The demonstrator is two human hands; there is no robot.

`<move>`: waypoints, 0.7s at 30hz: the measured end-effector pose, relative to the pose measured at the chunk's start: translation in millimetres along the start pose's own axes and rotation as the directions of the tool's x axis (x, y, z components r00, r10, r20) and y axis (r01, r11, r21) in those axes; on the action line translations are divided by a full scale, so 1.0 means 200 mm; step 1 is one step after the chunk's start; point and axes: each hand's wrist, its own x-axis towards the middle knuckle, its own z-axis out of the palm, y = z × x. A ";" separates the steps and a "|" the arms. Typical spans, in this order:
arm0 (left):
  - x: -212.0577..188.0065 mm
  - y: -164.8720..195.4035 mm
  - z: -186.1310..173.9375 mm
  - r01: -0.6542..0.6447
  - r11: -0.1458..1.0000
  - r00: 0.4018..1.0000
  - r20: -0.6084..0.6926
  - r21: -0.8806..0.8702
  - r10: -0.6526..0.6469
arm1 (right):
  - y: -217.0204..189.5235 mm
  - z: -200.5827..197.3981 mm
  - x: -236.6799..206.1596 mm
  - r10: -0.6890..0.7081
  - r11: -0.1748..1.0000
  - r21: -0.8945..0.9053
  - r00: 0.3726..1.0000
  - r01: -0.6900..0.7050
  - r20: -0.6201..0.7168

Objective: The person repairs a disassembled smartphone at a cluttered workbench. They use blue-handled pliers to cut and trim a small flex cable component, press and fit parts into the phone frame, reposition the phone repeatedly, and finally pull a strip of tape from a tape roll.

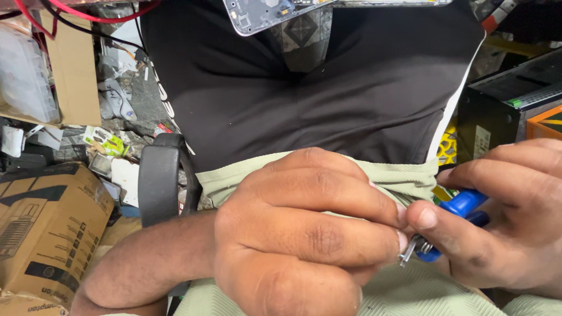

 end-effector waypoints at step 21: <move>0.00 -0.01 0.00 -0.012 0.999 0.999 0.030 -0.046 0.014 | 0.10 -0.02 0.03 -0.124 0.977 0.197 0.974 0.086 0.188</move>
